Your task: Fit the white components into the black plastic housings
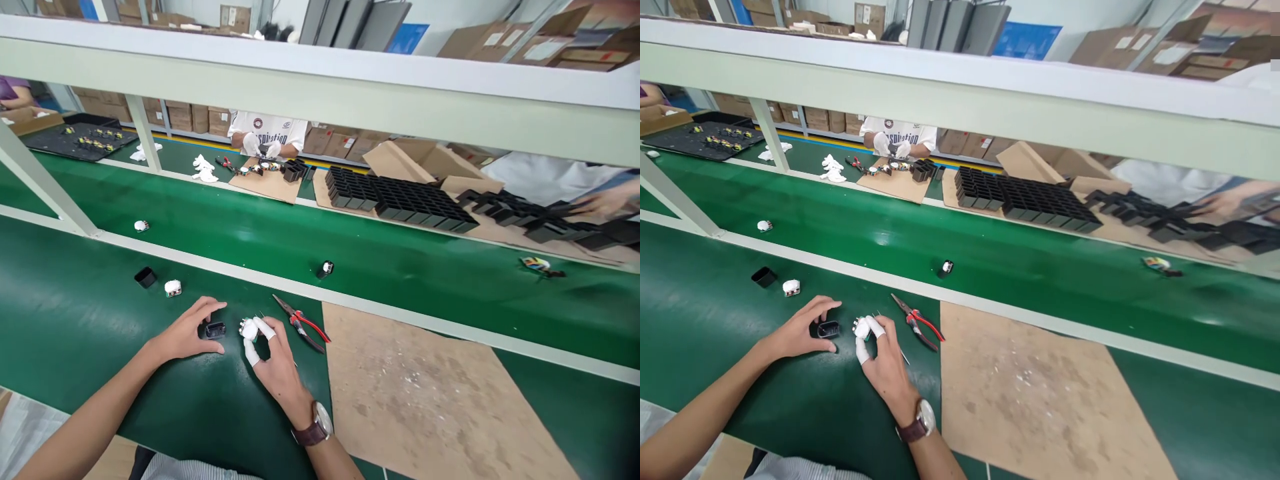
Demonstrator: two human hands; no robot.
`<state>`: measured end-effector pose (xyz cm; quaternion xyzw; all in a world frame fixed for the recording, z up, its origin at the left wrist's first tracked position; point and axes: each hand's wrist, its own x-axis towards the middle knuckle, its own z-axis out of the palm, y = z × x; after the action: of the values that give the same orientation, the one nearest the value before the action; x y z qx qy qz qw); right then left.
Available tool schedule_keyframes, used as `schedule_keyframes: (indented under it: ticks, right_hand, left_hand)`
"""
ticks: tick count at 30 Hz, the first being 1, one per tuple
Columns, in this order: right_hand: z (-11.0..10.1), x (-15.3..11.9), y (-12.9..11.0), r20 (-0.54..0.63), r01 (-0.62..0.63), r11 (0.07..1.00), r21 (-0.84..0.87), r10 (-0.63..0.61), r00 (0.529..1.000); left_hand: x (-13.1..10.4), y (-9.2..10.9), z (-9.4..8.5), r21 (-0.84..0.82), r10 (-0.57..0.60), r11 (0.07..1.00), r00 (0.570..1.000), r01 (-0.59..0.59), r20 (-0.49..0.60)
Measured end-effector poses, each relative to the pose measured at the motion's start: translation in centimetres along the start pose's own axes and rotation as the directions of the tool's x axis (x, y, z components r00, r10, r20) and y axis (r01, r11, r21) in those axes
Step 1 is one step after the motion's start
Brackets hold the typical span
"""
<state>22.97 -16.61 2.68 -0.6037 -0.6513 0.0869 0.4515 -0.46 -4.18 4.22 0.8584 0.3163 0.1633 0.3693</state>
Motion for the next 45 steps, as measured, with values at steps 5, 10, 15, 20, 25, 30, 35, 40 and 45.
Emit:
schedule_keyframes:
  ticks: [5,10,15,20,25,30,35,40,45]
  right_hand:
    - [0.1,0.0,0.2,-0.056,-0.027,0.992,0.125,0.034,0.998]
    - [-0.1,-0.3,-1.0,-0.037,0.029,0.97,0.241,-0.02,0.999]
    - [-0.5,-0.5,-2.0,0.009,0.173,0.976,0.132,-0.176,0.984]
    - [-0.3,-0.7,-2.0,0.025,0.179,0.98,0.081,-0.182,0.983]
    - [-0.2,-0.7,-1.9,0.052,0.183,0.981,0.065,-0.187,0.981]
    - [0.0,-0.7,-1.8,0.081,0.208,0.978,0.033,-0.21,0.974]
    - [0.2,-0.9,-1.5,0.118,0.228,0.973,-0.015,-0.225,0.967]
    - [0.2,-1.1,-1.5,0.158,0.256,0.962,-0.095,-0.239,0.958]
    - [0.2,-1.1,-1.4,0.171,0.235,0.968,-0.09,-0.217,0.961]
  left_hand:
    - [0.3,0.6,-0.7,-0.072,0.068,0.996,0.983,-0.057,0.168]
    - [0.4,1.0,1.1,0.029,0.097,0.995,0.995,-0.097,-0.013]
    - [0.4,1.5,1.7,0.229,0.255,0.948,0.958,-0.221,-0.133]
    - [0.5,1.7,1.6,0.348,0.345,0.895,0.927,-0.279,-0.145]
    - [0.6,1.6,1.8,0.379,0.396,0.866,0.911,-0.328,-0.117]
    - [0.6,1.6,1.9,0.375,0.42,0.857,0.9,-0.353,-0.113]
    - [0.6,1.5,2.1,0.345,0.401,0.873,0.91,-0.344,-0.106]
    - [0.5,1.1,2.5,0.357,0.413,0.862,0.908,-0.36,-0.079]
    - [0.5,0.9,2.7,0.277,0.366,0.899,0.929,-0.339,-0.049]
